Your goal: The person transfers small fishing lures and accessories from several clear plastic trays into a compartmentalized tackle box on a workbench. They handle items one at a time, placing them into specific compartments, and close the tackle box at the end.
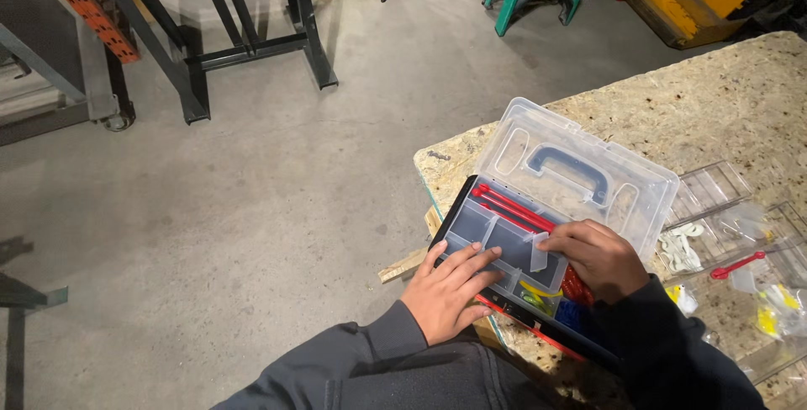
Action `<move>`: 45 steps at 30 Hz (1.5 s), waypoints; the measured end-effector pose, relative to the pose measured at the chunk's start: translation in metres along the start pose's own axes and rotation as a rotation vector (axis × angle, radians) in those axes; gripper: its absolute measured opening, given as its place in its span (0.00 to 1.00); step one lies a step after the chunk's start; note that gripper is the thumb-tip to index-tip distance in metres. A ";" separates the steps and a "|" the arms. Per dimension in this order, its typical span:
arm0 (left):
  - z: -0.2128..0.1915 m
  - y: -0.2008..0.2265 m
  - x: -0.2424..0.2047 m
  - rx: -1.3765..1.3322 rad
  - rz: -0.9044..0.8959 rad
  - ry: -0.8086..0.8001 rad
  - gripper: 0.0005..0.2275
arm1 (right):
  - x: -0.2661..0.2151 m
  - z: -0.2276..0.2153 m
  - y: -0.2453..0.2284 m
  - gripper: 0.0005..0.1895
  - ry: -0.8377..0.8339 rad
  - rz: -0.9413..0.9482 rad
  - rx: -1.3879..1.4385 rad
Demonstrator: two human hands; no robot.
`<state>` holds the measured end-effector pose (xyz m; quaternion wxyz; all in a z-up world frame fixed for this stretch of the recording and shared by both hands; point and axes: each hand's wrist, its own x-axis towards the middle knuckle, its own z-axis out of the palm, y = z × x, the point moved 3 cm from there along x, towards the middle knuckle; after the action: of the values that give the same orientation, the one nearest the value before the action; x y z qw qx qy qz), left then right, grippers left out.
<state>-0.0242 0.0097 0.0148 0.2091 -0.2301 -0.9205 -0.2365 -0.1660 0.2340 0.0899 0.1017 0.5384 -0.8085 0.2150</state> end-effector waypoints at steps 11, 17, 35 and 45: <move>0.000 0.000 0.000 -0.038 -0.007 0.008 0.23 | 0.005 0.003 0.005 0.13 -0.048 -0.137 -0.106; 0.001 0.000 0.000 -0.051 -0.012 -0.004 0.23 | 0.001 0.008 0.007 0.14 -0.075 -0.146 -0.184; 0.003 -0.002 -0.002 -0.049 -0.018 -0.028 0.23 | -0.020 0.049 0.035 0.21 -0.377 -0.092 -0.268; -0.009 -0.004 -0.007 -0.116 -0.060 -0.010 0.23 | -0.035 -0.026 0.034 0.15 -0.074 0.318 -0.013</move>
<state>-0.0177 0.0000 0.0169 0.1835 -0.2153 -0.9128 -0.2946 -0.1851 0.2858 0.0912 0.0399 0.4106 -0.8880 0.2031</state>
